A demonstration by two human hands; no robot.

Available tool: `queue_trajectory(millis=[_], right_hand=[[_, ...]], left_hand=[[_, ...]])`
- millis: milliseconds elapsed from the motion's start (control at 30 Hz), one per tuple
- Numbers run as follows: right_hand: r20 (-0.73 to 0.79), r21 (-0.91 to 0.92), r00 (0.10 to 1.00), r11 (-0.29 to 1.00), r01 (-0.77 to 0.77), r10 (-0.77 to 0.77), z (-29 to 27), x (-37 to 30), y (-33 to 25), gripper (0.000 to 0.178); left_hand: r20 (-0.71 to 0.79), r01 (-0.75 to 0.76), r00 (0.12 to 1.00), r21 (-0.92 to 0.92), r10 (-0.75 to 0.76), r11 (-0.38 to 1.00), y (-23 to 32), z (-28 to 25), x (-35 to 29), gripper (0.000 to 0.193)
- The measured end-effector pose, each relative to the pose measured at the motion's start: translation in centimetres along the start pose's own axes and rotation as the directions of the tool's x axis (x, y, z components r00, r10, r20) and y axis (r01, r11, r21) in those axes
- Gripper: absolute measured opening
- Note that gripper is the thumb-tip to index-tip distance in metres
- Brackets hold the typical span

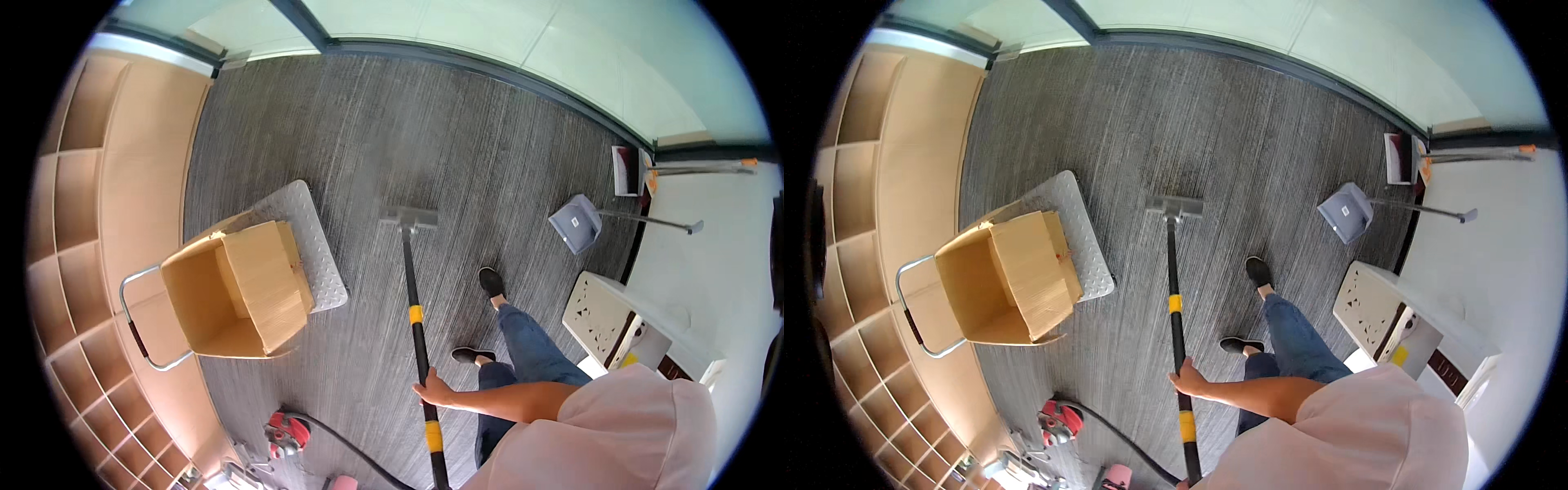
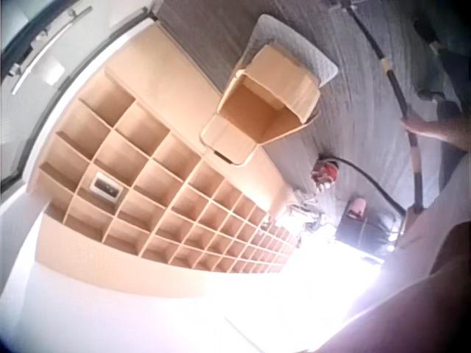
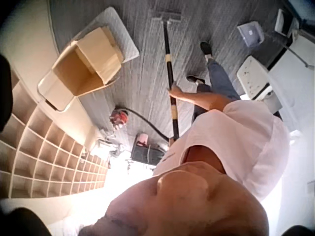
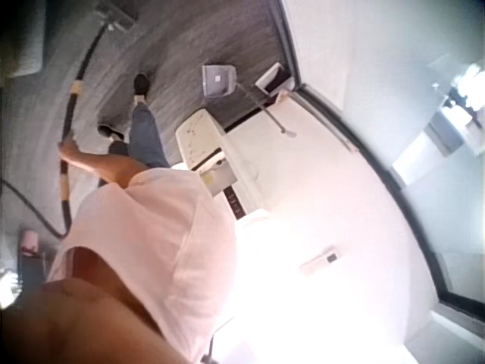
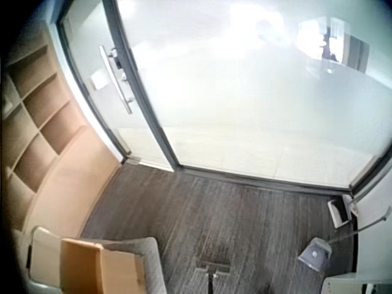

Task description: The person vacuums a carpeted office floor using a red canister vacuum with a long wand. They move around desks, chairs, and a hand truck, adjusting the vacuum's position and repositioning a chair to reach different areas.

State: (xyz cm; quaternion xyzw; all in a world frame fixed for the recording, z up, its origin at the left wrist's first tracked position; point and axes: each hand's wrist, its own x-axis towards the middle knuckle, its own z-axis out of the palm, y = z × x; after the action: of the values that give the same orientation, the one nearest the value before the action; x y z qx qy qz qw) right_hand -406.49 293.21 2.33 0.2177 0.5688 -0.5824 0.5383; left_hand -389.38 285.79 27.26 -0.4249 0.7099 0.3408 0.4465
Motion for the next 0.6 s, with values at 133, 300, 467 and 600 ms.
queue_trajectory(millis=[133,300,467,600], right_hand=[[-0.081,0.004,0.985,0.988,0.156,-0.155,-5.5,6.4,-6.9,0.057],[-0.285,0.048,0.918,0.952,0.301,-0.276,-19.0,17.3,-27.2,0.029],[-0.266,-0.210,0.931,0.958,0.196,-0.249,-14.5,22.1,-20.4,0.041],[-0.109,-0.269,0.994,0.963,-0.026,-0.003,-0.4,11.9,-2.8,0.046]], left_hand=[[0.113,0.128,0.989,-0.310,-0.097,0.942,4.6,1.8,6.3,0.018],[-0.071,-0.342,0.939,-0.079,0.337,0.937,27.0,-0.4,19.9,0.039],[-0.143,-0.256,0.956,0.011,0.255,0.967,21.0,-1.2,22.1,0.035],[-0.089,0.114,0.990,0.049,-0.109,0.992,-1.9,3.8,10.2,0.040]])
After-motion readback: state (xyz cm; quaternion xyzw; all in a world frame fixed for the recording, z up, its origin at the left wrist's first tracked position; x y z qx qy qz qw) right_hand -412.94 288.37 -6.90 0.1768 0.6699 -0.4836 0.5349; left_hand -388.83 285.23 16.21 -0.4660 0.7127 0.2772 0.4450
